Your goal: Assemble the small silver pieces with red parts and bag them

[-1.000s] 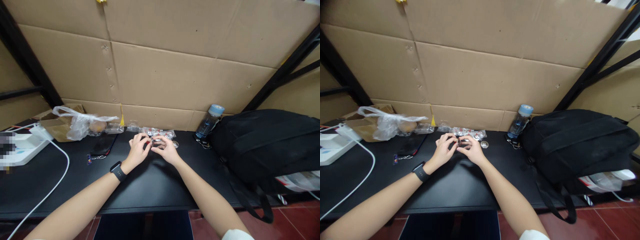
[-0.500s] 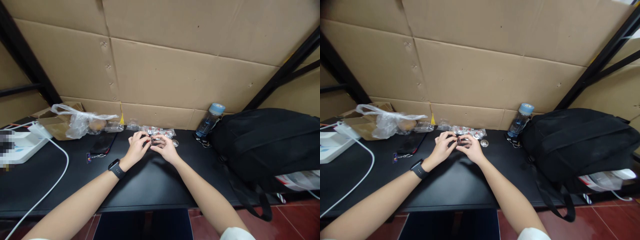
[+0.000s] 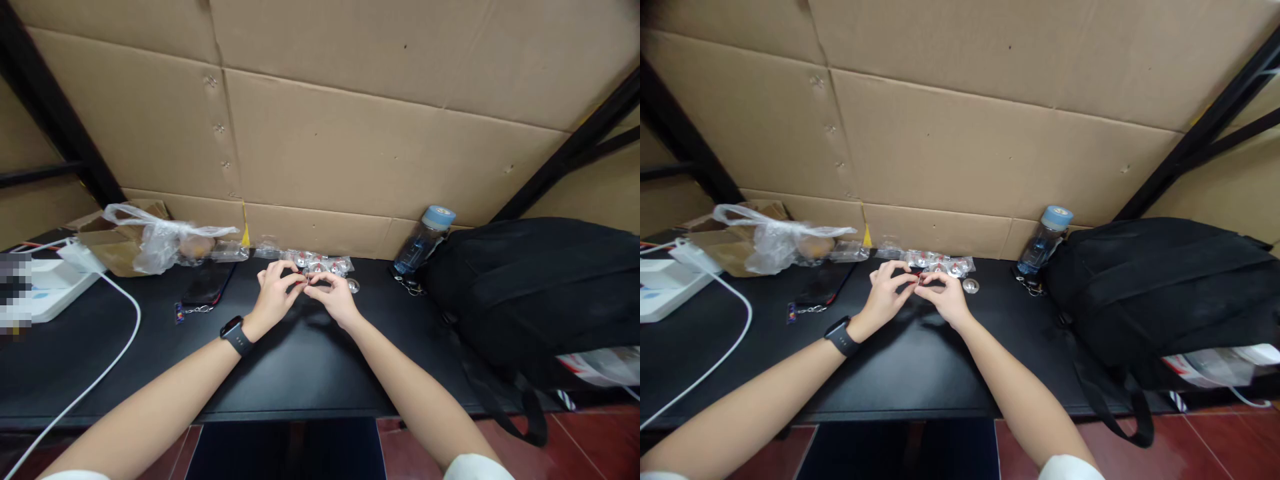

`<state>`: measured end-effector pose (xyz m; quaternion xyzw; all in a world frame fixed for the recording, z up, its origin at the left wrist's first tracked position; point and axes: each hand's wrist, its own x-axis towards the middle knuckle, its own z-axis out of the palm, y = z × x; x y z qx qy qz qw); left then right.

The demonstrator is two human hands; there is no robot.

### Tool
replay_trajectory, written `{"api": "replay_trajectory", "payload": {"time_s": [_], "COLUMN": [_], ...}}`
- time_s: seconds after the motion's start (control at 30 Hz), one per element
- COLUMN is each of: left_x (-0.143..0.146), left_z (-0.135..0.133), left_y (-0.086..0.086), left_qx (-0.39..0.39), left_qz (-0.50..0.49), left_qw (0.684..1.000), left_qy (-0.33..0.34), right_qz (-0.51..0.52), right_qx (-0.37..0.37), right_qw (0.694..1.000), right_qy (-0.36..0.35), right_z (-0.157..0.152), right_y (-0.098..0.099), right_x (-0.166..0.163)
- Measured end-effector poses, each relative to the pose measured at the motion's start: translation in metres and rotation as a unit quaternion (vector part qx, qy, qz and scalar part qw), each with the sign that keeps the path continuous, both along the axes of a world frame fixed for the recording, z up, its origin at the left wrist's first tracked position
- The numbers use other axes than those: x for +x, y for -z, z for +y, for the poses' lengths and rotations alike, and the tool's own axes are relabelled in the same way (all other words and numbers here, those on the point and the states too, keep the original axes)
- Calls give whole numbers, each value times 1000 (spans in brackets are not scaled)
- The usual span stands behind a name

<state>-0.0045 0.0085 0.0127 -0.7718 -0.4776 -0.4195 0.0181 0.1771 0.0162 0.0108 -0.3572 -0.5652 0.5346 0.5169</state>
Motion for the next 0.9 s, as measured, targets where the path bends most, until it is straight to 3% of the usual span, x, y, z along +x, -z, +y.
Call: {"api": "replay_trajectory", "payload": {"time_s": [0.13,0.33,0.5,0.67,0.77,0.9], "left_x": [-1,-2,-4,-4,-3,-1], "left_z": [-1,-1,0,-4,-4,0], "left_y": [-2,-6,-9,-17,-16,-9], "left_qx": [72,46,12,-73,-106,-126], "left_qz": [37,23,17,-20,0,31], "left_qw": [997,999,999,994,988,986], "left_qy": [19,0,28,77,109,102], "right_qz": [-4,-4,-83,-220,-249,-268], "right_qx": [-13,-24,55,177,202,217], "right_qw": [1000,999,994,959,947,939], "right_qy": [4,-44,-40,-7,-7,11], "right_z": [1,4,5,4,3,3], "right_y": [-1,0,0,-8,-14,-18], "right_x": [-1,3,7,13,16,21]}}
